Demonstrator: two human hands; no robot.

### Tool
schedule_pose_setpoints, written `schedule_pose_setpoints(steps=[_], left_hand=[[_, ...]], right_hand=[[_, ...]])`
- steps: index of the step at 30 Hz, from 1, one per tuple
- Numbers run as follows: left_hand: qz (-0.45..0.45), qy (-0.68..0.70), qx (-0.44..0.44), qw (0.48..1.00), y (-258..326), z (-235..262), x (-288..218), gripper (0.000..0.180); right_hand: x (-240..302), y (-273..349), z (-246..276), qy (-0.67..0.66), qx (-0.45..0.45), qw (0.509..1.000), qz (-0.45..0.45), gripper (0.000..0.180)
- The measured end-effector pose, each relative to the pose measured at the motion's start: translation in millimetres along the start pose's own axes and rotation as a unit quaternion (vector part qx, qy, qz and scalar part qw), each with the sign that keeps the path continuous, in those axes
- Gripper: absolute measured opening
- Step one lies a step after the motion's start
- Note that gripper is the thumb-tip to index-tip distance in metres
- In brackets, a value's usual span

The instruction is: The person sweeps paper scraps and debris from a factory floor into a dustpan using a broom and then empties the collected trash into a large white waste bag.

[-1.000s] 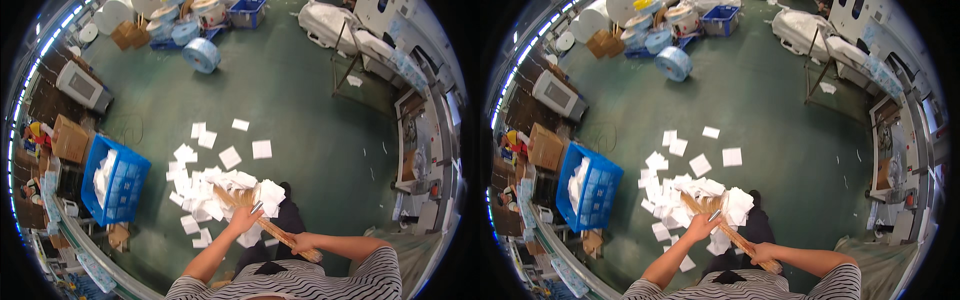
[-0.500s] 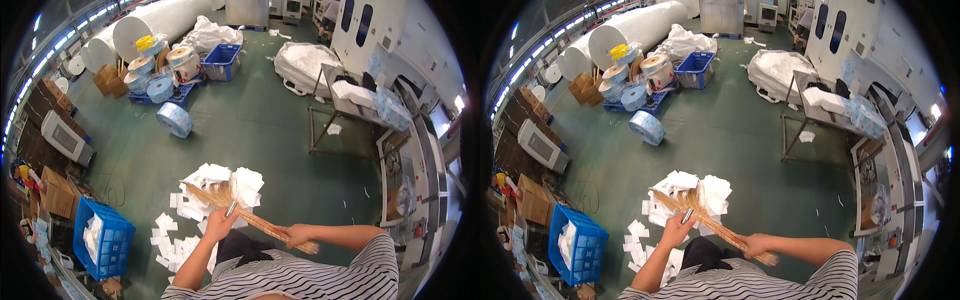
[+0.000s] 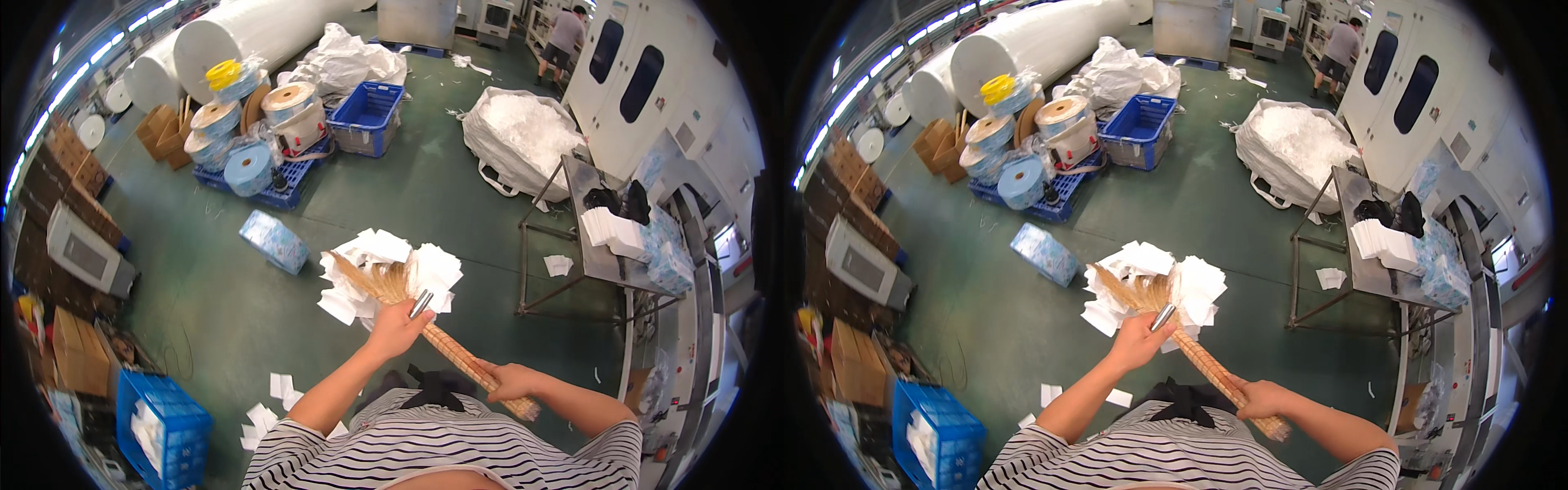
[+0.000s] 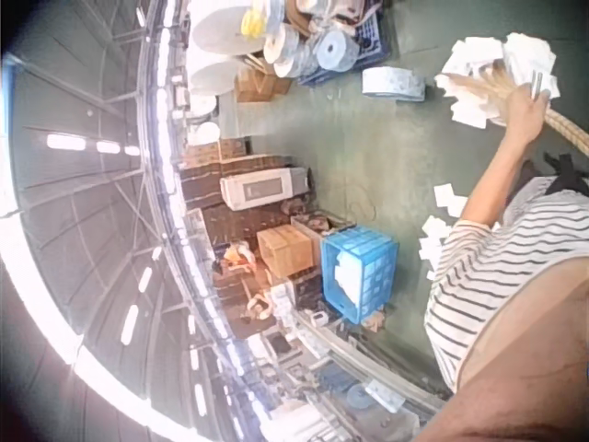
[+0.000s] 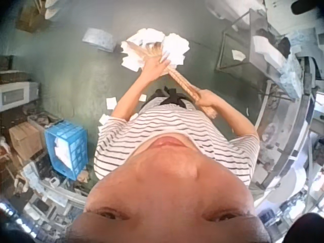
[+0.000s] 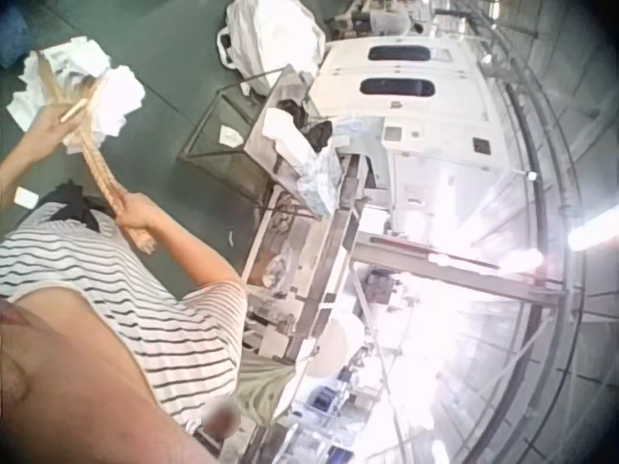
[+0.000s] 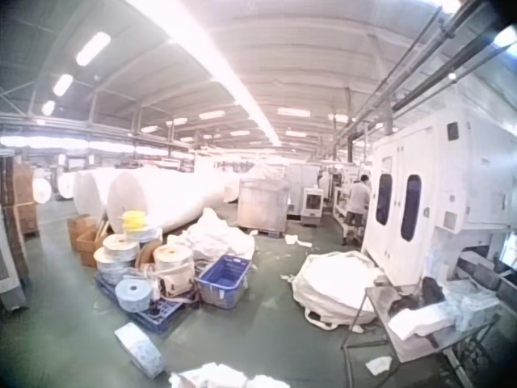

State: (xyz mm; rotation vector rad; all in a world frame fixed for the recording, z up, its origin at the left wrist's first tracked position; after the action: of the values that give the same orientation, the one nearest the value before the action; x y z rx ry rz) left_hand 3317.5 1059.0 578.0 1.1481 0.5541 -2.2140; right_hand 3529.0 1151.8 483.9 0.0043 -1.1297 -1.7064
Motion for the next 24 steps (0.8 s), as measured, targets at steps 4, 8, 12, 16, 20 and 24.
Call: schedule_pose_setpoints(steps=[4,8,12,16,20,24], left_hand=[[-0.008,0.007,0.021,1.000,-131.6,-10.3,14.9,0.034],[0.001,0.015,0.044,0.999,-268.7,-44.2,36.9,0.034],[0.038,0.026,0.049,0.998,-411.3,-56.9,36.6,0.035],[0.014,0.054,0.034,0.998,-537.0,-50.2,10.7,0.035],[0.004,0.082,0.039,0.996,-664.2,-58.0,-8.5,0.035],[-0.051,0.068,0.070,0.994,-799.9,-75.7,-15.9,0.037]], right_hand=[[-36.9,-61.5,84.4,-0.037,-0.018,0.999,-0.017,0.095],[-87.0,-135.7,169.0,-0.057,-0.046,0.997,-0.020,0.092],[-121.8,-186.5,272.2,-0.101,-0.054,0.993,-0.021,0.095],[-154.9,-218.8,393.7,-0.114,-0.067,0.991,-0.026,0.093],[-190.1,-257.1,505.9,-0.110,-0.091,0.989,-0.031,0.094],[-229.6,-311.4,604.9,-0.116,-0.129,0.984,-0.046,0.094]])
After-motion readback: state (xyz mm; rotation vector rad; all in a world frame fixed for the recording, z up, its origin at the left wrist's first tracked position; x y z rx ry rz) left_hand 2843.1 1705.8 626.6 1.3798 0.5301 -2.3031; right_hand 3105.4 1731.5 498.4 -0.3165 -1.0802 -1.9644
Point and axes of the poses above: each hand's wrist, its own y-axis away from the middle knuckle, its own z-axis out of the back of the hand, x = y × z, the point moved 8 cm from there along -y, towards the middle knuckle, and after that the axes turned 4 degrees about -x, right-handed, at the moved point
